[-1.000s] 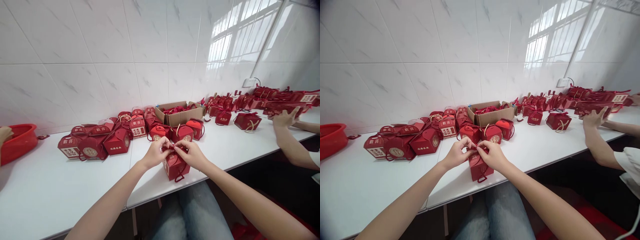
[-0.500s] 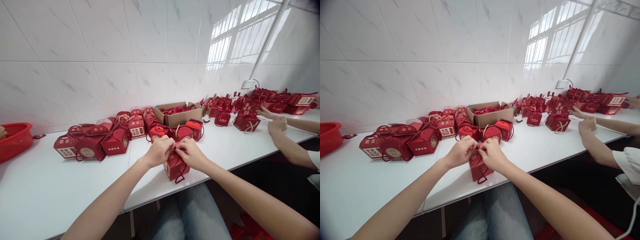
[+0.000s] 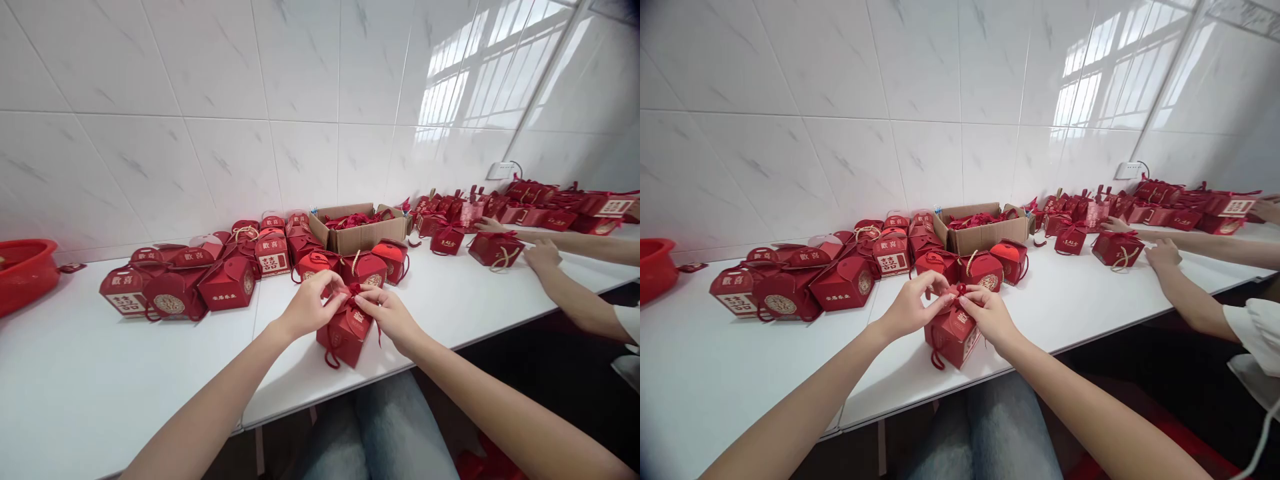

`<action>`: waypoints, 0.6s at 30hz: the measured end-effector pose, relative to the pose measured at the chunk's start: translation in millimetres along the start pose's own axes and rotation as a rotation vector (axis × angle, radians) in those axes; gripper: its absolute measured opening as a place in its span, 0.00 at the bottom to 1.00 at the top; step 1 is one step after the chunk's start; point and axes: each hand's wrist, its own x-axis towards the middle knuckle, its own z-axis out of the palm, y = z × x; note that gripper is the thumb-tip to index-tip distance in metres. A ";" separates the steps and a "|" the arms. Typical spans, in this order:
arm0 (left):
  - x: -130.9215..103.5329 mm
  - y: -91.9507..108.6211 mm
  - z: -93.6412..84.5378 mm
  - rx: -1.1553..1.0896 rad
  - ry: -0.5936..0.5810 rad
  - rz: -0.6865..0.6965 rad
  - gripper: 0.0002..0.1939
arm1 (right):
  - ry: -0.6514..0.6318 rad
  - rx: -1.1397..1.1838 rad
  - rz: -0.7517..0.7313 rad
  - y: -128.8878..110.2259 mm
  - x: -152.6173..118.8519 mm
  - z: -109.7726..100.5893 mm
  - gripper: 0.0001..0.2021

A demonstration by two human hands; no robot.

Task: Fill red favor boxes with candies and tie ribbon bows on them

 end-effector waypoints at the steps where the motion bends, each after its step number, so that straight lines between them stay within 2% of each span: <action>1: -1.6 2.2 -1.9 -0.014 -0.040 -0.012 0.05 | -0.003 -0.022 -0.016 1.2 0.0 0.1 0.14; 5: -4.6 6.4 -2.9 -0.069 -0.133 -0.076 0.07 | 0.012 -0.129 -0.053 5.1 -1.1 1.7 0.11; 10: -1.7 2.0 1.2 -0.096 -0.113 -0.116 0.04 | 0.053 -0.285 -0.087 1.6 -7.6 3.9 0.13; 13: -1.0 0.0 0.6 -0.100 -0.099 -0.112 0.05 | 0.060 -0.454 -0.206 -5.4 -11.5 -3.4 0.15; 15: -1.4 -0.4 -0.2 -0.094 -0.095 -0.095 0.06 | 0.028 -0.565 -0.327 -9.7 -12.1 -12.7 0.15; 18: -2.8 -0.6 -0.1 -0.076 -0.091 -0.053 0.07 | -0.106 -0.682 -0.433 -15.2 -10.2 -29.1 0.18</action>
